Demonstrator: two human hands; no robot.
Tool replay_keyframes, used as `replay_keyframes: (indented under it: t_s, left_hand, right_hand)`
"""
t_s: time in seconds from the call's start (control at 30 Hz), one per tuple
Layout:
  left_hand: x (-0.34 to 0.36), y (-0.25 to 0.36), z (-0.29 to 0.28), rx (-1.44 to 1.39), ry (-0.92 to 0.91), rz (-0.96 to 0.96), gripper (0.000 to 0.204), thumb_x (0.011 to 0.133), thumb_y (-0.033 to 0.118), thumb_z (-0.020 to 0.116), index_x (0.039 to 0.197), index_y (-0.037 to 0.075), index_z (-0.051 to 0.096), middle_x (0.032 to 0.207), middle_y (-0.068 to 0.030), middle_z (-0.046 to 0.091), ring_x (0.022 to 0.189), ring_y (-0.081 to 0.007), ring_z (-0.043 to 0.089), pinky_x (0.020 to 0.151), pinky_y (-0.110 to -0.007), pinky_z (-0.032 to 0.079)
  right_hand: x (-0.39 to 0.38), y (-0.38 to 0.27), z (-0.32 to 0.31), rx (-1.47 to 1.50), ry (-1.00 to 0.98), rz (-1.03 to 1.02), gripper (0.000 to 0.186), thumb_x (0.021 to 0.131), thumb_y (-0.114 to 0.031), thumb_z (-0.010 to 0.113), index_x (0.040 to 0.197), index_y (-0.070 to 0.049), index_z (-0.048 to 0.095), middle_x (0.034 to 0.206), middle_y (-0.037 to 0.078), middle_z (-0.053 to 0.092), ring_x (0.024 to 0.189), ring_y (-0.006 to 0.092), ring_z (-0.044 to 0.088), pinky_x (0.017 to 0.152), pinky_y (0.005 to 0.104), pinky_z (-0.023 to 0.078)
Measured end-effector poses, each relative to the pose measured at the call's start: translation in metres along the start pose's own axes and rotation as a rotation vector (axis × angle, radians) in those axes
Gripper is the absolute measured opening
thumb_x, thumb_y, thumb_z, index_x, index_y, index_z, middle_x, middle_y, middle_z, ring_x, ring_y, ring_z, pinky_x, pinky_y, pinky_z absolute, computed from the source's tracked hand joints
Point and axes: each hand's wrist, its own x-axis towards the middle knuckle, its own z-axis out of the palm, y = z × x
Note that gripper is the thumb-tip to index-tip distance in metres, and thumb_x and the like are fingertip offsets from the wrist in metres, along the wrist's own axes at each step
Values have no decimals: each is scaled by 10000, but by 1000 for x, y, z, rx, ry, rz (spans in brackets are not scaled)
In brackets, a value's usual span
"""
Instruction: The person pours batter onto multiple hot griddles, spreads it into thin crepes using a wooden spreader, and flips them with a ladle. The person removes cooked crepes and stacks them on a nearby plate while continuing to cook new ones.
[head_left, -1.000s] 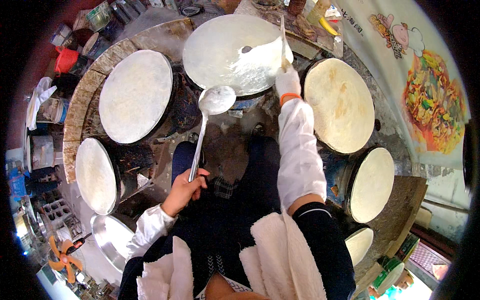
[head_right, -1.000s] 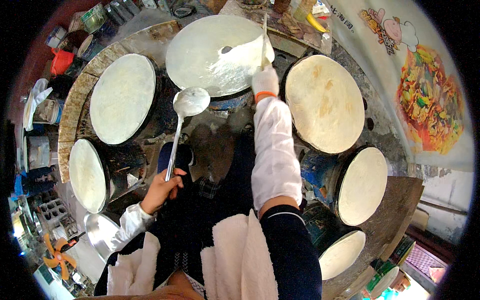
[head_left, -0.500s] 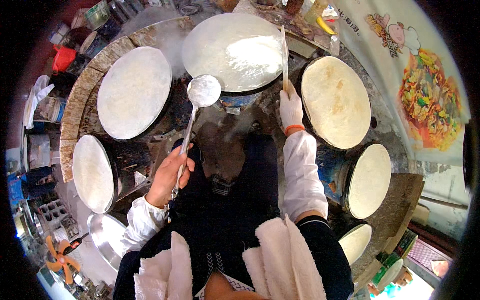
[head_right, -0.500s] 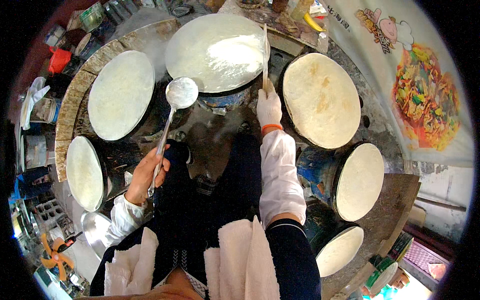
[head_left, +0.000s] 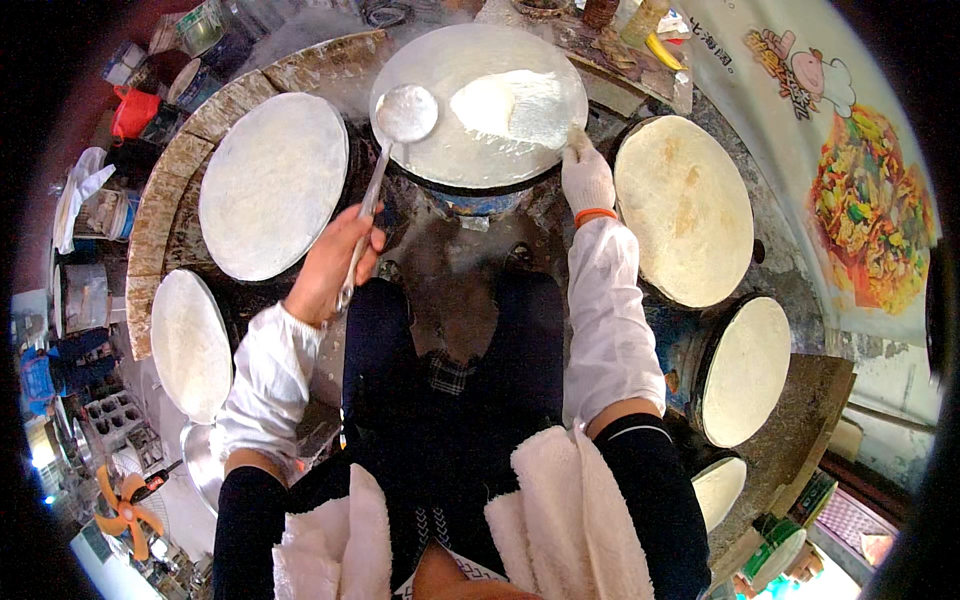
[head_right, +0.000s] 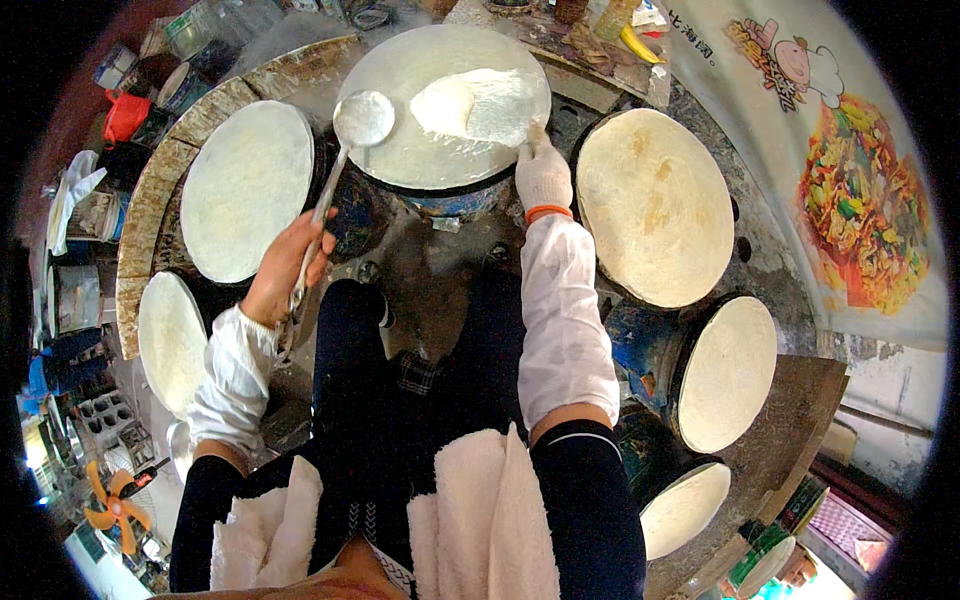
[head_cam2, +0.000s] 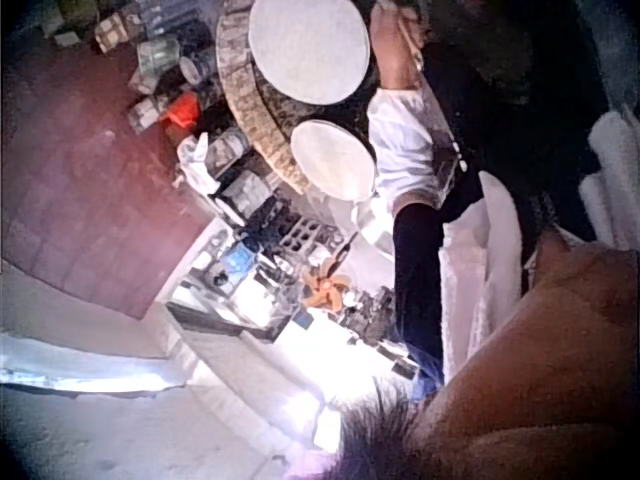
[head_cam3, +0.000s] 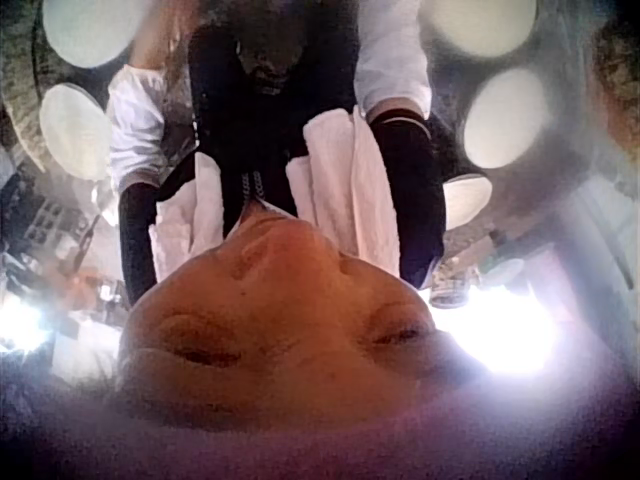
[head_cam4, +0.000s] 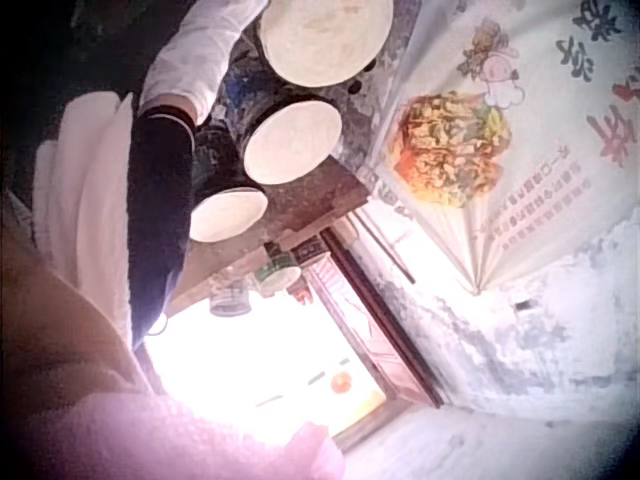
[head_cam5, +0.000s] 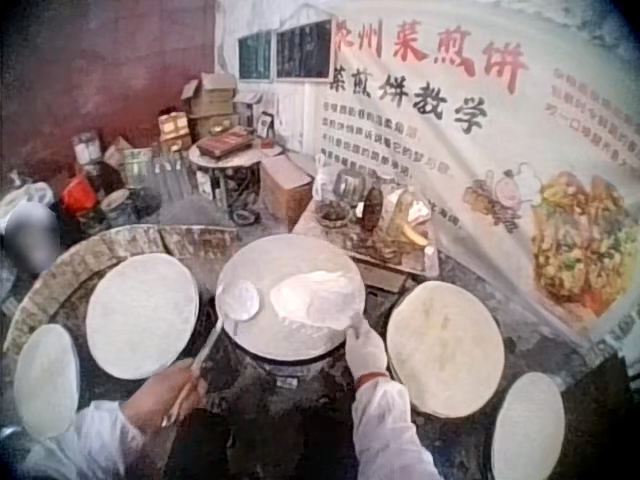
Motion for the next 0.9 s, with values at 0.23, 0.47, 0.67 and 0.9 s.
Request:
replay_keyframes:
  t_s: [0.23, 0.47, 0.67, 0.9]
  left_hand:
    - [62, 33, 6, 113, -9, 52, 338, 1064, 244, 442, 1305, 13, 495, 811, 1, 574, 522, -54, 460, 447, -212, 378]
    - [80, 6, 10, 168, -82, 53, 232, 1058, 298, 465, 1093, 78, 533, 779, -1, 561, 540, -63, 476, 453, -224, 384]
    - [35, -39, 44, -188, 20, -30, 360, 1067, 332, 456, 1282, 46, 498, 770, -25, 580, 493, -72, 451, 424, -234, 370]
    - [-20, 50, 0, -967, -434, -29, 407, 1105, 198, 341, 1434, -40, 374, 791, -15, 466, 470, -57, 386, 396, -210, 359]
  right_hand:
    - [-72, -35, -18, 119, -433, -28, 453, 969, -266, 533, 1380, -75, 555, 1255, 240, 641, 1208, 373, 597, 1005, 398, 473]
    - [-143, -12, 0, 402, 5, 155, 432, 983, -133, 558, 1393, 4, 540, 1325, 183, 641, 1222, 238, 620, 1038, 320, 447]
    - [-155, -88, 68, 647, -308, 358, 435, 988, -153, 578, 1395, -4, 540, 1067, 72, 710, 783, 112, 628, 739, 275, 537]
    - [-109, -60, 18, 428, 0, -77, 458, 980, -196, 572, 1401, -19, 537, 1330, 174, 640, 1196, 264, 637, 1012, 342, 477]
